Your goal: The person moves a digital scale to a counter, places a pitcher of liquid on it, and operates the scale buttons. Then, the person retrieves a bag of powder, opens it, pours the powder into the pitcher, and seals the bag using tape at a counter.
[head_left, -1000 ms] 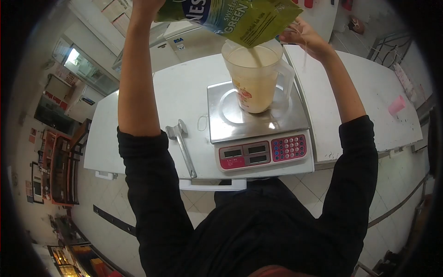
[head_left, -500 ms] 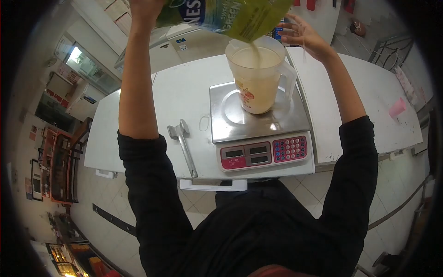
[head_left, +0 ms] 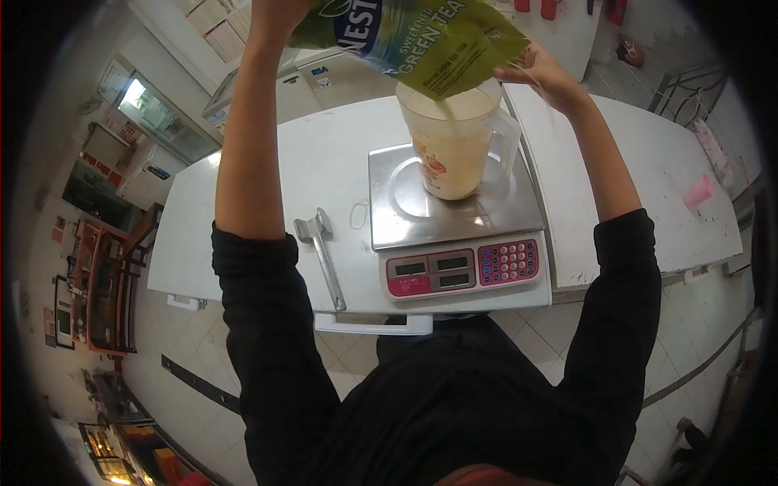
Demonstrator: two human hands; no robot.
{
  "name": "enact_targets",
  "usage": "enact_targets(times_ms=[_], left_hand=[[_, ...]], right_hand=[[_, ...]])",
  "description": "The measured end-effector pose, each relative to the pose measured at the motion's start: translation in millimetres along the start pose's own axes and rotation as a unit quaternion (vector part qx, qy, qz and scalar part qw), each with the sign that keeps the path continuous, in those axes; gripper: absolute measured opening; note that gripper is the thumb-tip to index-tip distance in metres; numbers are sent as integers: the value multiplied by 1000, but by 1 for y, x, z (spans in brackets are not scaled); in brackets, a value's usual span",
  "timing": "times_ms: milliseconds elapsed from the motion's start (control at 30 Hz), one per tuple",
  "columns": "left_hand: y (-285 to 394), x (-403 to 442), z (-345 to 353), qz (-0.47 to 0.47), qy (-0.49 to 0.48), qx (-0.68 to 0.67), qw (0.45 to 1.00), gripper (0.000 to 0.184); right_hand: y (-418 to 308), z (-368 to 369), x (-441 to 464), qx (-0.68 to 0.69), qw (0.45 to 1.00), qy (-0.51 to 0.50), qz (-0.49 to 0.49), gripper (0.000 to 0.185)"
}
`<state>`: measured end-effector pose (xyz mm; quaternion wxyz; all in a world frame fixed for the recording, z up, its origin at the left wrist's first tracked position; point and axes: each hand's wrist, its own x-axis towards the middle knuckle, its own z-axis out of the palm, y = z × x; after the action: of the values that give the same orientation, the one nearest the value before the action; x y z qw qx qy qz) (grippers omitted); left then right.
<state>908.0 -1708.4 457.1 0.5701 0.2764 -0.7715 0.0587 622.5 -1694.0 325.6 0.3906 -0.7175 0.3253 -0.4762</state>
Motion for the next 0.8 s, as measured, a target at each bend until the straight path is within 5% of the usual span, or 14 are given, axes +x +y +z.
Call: enact_targets(times_ms=[133,333,433,500,600,700,800], left_hand=[[7,-7,-6,-103,-36,-2,994,14],[-7,-12,-13,-38,-8,3,999,11],[-10,-17,-22,-149,-25,-70,986,11],[-7,-22,-23,-144,-8,-75,987,11],[-17,-23,-22,-108,25,-110,988,11],[-19,-24,-21,-106,18,-90,990,11],[-16,-30,-23,-130,49,-99,985,10]], right_hand=[[-2,-2,-2,12,1000,11,12,80],[1,-3,4,9,1000,-19,17,82],[-3,0,2,36,999,-21,1,76],[-9,3,3,59,998,-23,10,68],[-21,6,3,26,998,-3,63,82],[-18,10,3,22,999,-9,-31,73],[-7,1,2,-39,999,-11,-2,81]])
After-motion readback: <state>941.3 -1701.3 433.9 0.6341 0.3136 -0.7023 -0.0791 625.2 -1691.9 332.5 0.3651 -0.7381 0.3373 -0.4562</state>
